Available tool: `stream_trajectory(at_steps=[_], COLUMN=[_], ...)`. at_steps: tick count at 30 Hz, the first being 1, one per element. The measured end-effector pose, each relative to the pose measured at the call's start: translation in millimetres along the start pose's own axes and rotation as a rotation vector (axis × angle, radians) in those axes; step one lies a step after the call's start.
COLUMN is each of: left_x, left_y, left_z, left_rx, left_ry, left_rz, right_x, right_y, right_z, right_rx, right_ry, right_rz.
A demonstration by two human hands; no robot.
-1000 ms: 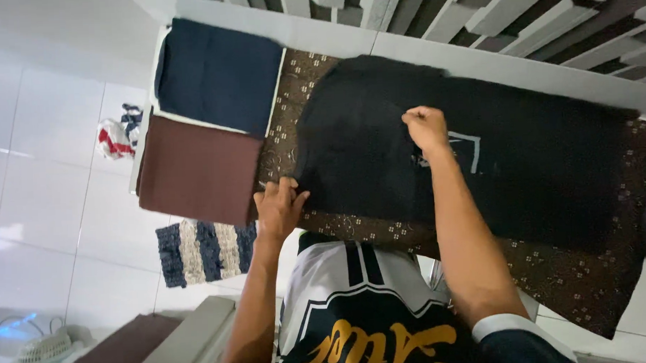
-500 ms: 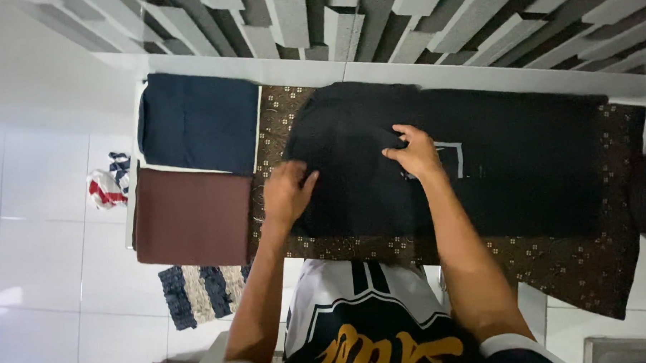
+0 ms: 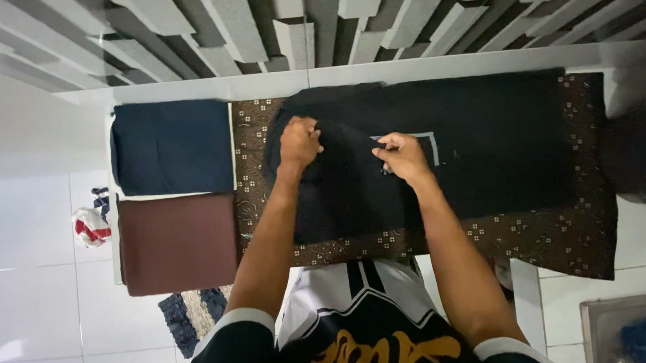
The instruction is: The person takes a black t-shirt from a laundry basket, lays it flat on a patterned surface, and folds it neatly by hand. The folded shirt is then placed on top of a stack of other folded clothes.
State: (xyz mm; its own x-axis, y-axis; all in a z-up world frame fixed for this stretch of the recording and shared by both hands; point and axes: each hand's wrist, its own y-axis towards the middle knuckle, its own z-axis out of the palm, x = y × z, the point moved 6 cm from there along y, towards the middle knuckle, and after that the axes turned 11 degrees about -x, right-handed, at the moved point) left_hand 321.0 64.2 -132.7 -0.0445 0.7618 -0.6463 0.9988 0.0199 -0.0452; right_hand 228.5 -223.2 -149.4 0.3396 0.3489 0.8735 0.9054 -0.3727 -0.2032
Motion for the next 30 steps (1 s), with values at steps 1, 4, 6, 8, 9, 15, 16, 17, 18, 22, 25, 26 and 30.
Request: stream_trajectory(at_steps=[1, 4, 6, 8, 9, 15, 16, 17, 18, 22, 25, 26, 30], left_x=[-1, -53, -60, -67, -69, -43, -32, -25, -16, -6, 6, 6, 8], left_y=[0, -39, -57, -82, -97, -188, -202, -210, -216, -227, -230, -228, -226], left_z=[-4, -68, -94, -115, -123, -130, -122, -115, -107, -94, -82, -85, -82], left_rx=[-0.035, -0.067, -0.115, -0.160, -0.149, -0.119, -0.098, -0.098, -0.101, -0.254, -0.243, -0.247, -0.129], left_ry=[-0.080, -0.668, -0.590, -0.510, -0.554, -0.581, -0.590, -0.590, -0.637, -0.618, -0.696, -0.696, -0.529], left_rz=[0.021, -0.002, 0.131, 0.254, 0.274, 0.168, 0.091, 0.082, 0.010, -0.107, -0.269, -0.270, -0.295], right_x=[7, 16, 26, 38, 50, 82, 76, 70, 64, 89, 82, 80, 63], right_y=[-5, -23, -34, -49, -57, -120, -130, -134, -137, -152, -155, -154, -154], right_z=[1, -2, -7, -17, -25, -42, -42, -40, -36, -34, -37, -38, -41], right_rx=[0.057, 0.060, 0.083, 0.111, 0.099, 0.133, 0.148, 0.155, 0.164, 0.158, 0.148, 0.150, 0.154], right_ry=[0.124, 0.294, 0.308, 0.319, 0.213, 0.018, -0.012, -0.015, -0.068, -0.104, -0.065, -0.065, -0.050], right_rz=[0.032, 0.165, 0.151, 0.144, 0.056, -0.356, -0.404, -0.400, -0.433, -0.511, -0.521, -0.523, -0.479])
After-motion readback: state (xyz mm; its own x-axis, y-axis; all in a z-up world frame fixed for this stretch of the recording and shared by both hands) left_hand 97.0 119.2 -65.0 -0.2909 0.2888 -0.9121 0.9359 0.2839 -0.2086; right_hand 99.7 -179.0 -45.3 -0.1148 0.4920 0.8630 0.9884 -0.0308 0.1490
